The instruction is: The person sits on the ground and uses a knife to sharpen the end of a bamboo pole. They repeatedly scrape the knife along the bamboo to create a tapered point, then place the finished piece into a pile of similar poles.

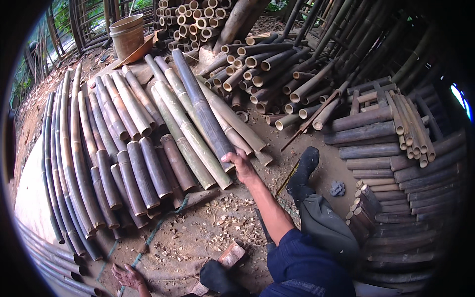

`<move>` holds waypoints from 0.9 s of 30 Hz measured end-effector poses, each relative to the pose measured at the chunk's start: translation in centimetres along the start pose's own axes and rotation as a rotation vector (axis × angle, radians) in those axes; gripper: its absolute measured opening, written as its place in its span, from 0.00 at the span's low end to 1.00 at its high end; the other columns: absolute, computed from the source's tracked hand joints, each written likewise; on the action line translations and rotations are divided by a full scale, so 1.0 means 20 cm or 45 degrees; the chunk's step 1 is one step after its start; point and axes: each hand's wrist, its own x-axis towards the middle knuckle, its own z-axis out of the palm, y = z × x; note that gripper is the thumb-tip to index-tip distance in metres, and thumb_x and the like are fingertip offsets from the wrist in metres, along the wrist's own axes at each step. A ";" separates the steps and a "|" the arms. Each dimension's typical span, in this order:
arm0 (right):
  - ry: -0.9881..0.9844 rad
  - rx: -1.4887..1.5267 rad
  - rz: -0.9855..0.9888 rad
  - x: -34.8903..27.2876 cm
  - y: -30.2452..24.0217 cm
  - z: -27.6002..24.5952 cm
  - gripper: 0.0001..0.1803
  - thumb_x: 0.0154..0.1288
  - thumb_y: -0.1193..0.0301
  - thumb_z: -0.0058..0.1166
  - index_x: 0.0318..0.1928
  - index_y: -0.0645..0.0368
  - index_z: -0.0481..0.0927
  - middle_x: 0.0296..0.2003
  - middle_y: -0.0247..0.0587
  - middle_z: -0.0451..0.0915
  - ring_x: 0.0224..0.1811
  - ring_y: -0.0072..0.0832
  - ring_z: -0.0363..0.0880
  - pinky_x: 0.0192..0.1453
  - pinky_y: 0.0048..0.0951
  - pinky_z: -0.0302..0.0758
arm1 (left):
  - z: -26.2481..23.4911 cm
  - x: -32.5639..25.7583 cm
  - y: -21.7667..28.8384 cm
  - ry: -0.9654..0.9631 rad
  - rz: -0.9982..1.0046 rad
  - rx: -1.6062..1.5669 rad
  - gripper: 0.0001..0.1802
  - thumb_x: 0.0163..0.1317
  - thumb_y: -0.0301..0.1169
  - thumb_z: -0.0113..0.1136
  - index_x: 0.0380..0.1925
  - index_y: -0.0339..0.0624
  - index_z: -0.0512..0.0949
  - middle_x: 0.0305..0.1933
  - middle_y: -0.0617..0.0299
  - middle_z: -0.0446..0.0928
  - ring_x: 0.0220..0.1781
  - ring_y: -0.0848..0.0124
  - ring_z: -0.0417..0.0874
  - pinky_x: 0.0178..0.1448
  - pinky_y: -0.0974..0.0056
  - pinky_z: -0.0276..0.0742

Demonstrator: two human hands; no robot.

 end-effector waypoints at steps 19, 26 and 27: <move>0.899 0.017 -0.075 0.70 -0.38 -1.00 0.40 0.57 0.39 0.71 0.60 0.52 0.76 0.54 0.42 0.80 0.53 0.35 0.81 0.40 0.40 0.84 | 0.02 -0.04 0.08 -0.004 -0.017 0.038 0.38 0.71 0.50 0.53 0.77 0.48 0.62 0.81 0.50 0.62 0.83 0.51 0.59 0.79 0.39 0.56; 0.757 -0.788 -0.641 0.82 -0.37 -0.76 0.38 0.71 0.60 0.64 0.73 0.67 0.67 0.66 0.59 0.75 0.60 0.43 0.80 0.66 0.41 0.75 | -0.15 0.03 0.16 -0.070 0.005 -0.108 0.39 0.66 0.46 0.57 0.76 0.45 0.63 0.81 0.48 0.60 0.83 0.48 0.57 0.81 0.40 0.51; 0.619 -0.773 -0.683 0.78 -0.33 -0.51 0.33 0.70 0.64 0.64 0.70 0.65 0.71 0.60 0.55 0.78 0.53 0.39 0.82 0.59 0.38 0.79 | -0.21 0.03 0.12 -0.072 -0.022 -0.098 0.40 0.66 0.46 0.57 0.76 0.45 0.63 0.81 0.48 0.59 0.83 0.48 0.57 0.82 0.40 0.51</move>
